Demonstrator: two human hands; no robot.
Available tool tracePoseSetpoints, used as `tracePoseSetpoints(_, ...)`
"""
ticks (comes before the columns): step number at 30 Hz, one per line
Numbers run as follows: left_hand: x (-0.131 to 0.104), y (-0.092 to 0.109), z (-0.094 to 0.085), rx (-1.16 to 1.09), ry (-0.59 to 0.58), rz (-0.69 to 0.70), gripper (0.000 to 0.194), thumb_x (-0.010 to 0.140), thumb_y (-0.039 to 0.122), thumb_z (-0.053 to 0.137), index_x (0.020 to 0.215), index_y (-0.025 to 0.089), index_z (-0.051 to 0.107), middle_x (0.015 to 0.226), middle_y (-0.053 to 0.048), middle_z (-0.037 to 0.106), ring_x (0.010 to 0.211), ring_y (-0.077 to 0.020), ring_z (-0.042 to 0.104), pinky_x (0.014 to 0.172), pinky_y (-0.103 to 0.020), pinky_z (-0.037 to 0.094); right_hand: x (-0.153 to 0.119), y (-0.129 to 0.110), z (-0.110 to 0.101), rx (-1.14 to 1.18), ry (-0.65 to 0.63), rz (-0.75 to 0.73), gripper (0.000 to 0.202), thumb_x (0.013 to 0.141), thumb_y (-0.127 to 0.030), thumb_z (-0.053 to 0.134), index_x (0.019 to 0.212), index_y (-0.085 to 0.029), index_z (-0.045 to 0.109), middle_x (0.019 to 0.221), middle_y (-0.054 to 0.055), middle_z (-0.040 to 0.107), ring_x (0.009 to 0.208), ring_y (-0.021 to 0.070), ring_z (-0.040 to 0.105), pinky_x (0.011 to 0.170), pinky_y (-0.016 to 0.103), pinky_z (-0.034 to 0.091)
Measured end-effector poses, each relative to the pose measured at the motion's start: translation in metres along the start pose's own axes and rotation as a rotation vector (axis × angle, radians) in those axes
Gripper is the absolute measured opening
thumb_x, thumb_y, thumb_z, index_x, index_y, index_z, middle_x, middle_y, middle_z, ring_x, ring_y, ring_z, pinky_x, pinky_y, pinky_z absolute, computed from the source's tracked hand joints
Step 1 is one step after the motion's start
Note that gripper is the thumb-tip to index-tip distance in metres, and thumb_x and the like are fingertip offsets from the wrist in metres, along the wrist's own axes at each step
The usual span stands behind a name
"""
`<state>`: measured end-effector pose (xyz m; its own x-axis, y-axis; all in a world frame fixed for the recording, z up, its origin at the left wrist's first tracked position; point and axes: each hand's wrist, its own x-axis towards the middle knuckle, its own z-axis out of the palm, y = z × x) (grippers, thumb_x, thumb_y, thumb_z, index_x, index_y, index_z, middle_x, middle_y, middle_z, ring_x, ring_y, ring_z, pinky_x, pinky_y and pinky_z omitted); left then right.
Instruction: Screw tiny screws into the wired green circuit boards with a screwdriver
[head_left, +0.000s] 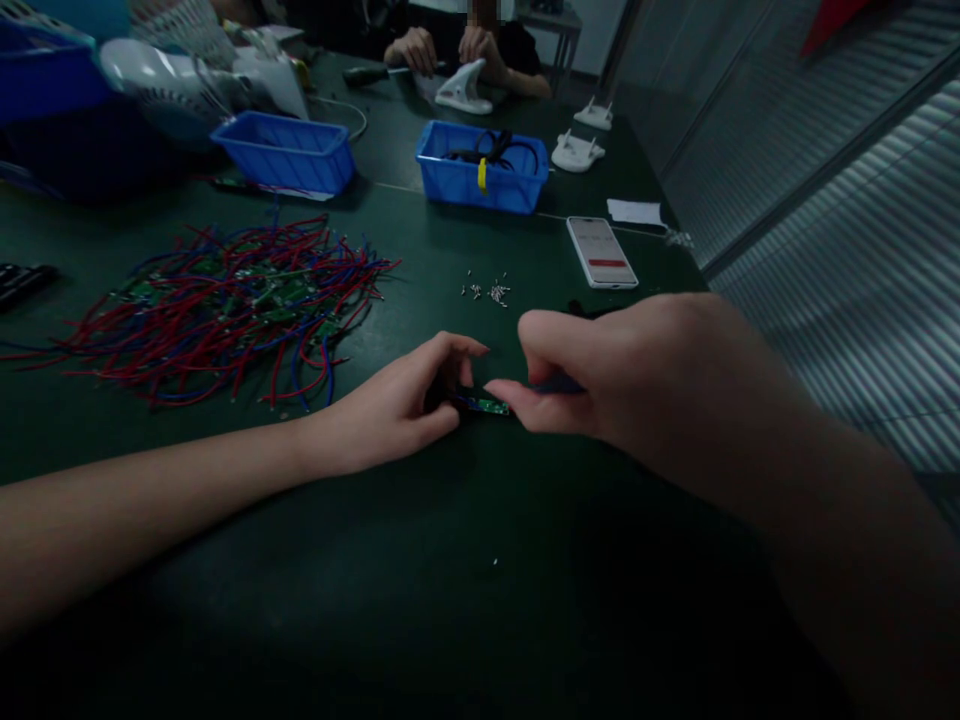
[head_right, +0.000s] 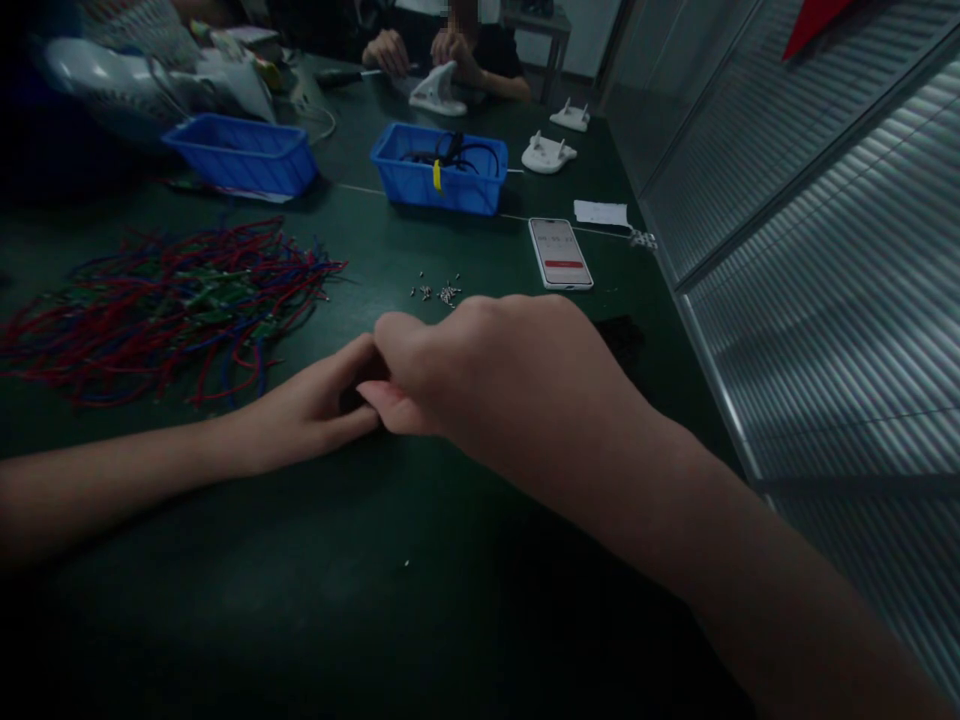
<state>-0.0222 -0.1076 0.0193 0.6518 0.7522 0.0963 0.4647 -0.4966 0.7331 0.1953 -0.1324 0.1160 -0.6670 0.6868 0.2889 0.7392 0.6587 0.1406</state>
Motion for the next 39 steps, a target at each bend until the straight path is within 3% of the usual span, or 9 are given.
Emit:
tracePoseSetpoints(3, 0.002, -0.001, -0.001, -0.030, -0.024, -0.021, 0.050, 0.078, 0.012, 0.053, 0.127, 0.020, 0.042, 0.103, -0.002, 0.058, 0.085, -0.0130, 0.058, 0.067, -0.023, 0.049, 0.002, -0.001, 0.002, -0.119, 0.031, 0.061, 0.043, 0.089, -0.061, 0.039, 0.082, -0.023, 0.060, 0.049, -0.003, 0.031, 0.044, 0.0097, 0.020, 0.046, 0.026, 0.009)
tracePoseSetpoints(6, 0.002, 0.001, -0.002, -0.035, -0.013, -0.017, 0.045, 0.078, 0.011, 0.053, 0.121, 0.020, 0.046, 0.097, 0.000, 0.058, 0.077, -0.0105, 0.057, 0.064, -0.022, 0.048, 0.005, -0.002, 0.000, -0.161, -0.011, 0.084, 0.038, 0.093, -0.050, 0.033, 0.089, -0.025, 0.061, 0.048, -0.003, 0.030, 0.043, 0.0101, 0.015, 0.046, 0.026, 0.009)
tracePoseSetpoints(9, 0.001, 0.004, -0.002, 0.024, -0.019, 0.024, 0.045, 0.077, 0.008, 0.051, 0.120, 0.021, 0.049, 0.094, 0.001, 0.057, 0.073, -0.0094, 0.054, 0.062, -0.021, 0.046, 0.006, -0.004, -0.006, -0.081, -0.132, 0.077, 0.029, 0.090, -0.037, 0.038, 0.104, -0.021, 0.058, 0.053, -0.003, 0.044, 0.042, 0.0092, 0.023, 0.045, 0.026, 0.012)
tracePoseSetpoints(13, 0.001, 0.005, -0.001, 0.130, 0.000, 0.085, 0.042, 0.077, 0.006, 0.049, 0.117, 0.020, 0.051, 0.092, 0.000, 0.055, 0.077, -0.0109, 0.054, 0.065, -0.022, 0.045, 0.004, -0.007, -0.011, 0.092, -0.292, 0.060, 0.035, 0.086, -0.026, 0.043, 0.119, -0.015, 0.049, 0.062, -0.001, 0.058, 0.044, 0.0098, 0.040, 0.044, 0.025, 0.016)
tracePoseSetpoints(17, -0.001, 0.004, 0.000, 0.335, 0.083, 0.201, 0.030, 0.079, 0.008, 0.052, 0.106, 0.020, 0.053, 0.097, -0.002, 0.059, 0.088, -0.0159, 0.055, 0.075, -0.029, 0.044, 0.001, -0.009, -0.004, 0.074, -0.148, 0.008, 0.036, 0.087, -0.029, 0.043, 0.121, -0.017, 0.049, 0.067, 0.000, 0.062, 0.048, 0.0108, 0.044, 0.046, 0.026, 0.016)
tracePoseSetpoints(21, -0.013, 0.011, 0.005, 0.747, 0.122, 0.331, 0.018, 0.087, 0.012, 0.049, 0.102, 0.019, 0.053, 0.088, -0.003, 0.061, 0.080, -0.0193, 0.056, 0.069, -0.034, 0.040, 0.000, -0.009, 0.010, -0.052, 0.086, 0.049, 0.035, 0.094, -0.043, 0.035, 0.110, -0.020, 0.056, 0.062, 0.001, 0.059, 0.048, 0.0109, 0.041, 0.048, 0.028, 0.014)
tracePoseSetpoints(25, -0.025, 0.023, 0.010, 1.004, 0.101, 0.420, 0.021, 0.089, 0.010, 0.046, 0.108, 0.012, 0.053, 0.084, -0.006, 0.061, 0.074, -0.0201, 0.055, 0.067, -0.035, 0.040, 0.004, -0.007, 0.020, -0.029, 0.120, 0.041, 0.034, 0.096, -0.036, 0.029, 0.097, -0.022, 0.060, 0.070, 0.003, 0.062, 0.055, 0.0113, 0.045, 0.051, 0.030, 0.015)
tracePoseSetpoints(32, -0.023, 0.017, 0.014, 0.947, 0.113, 0.277, 0.033, 0.092, 0.012, 0.042, 0.125, 0.009, 0.043, 0.092, -0.010, 0.059, 0.079, -0.0215, 0.056, 0.067, -0.035, 0.042, 0.005, -0.004, -0.002, 0.081, -0.159, 0.004, 0.037, 0.089, -0.028, 0.037, 0.123, -0.017, 0.049, 0.089, 0.005, 0.066, 0.057, 0.0122, 0.049, 0.048, 0.027, 0.019)
tracePoseSetpoints(39, -0.017, 0.009, 0.011, 0.693, 0.069, 0.183, 0.028, 0.096, 0.023, 0.039, 0.123, 0.014, 0.043, 0.099, -0.009, 0.058, 0.086, -0.0214, 0.056, 0.076, -0.037, 0.050, -0.002, -0.008, -0.011, 0.031, -0.145, -0.093, 0.036, 0.092, -0.019, 0.038, 0.127, -0.014, 0.044, 0.067, -0.002, 0.063, 0.049, 0.0114, 0.049, 0.044, 0.027, 0.017)
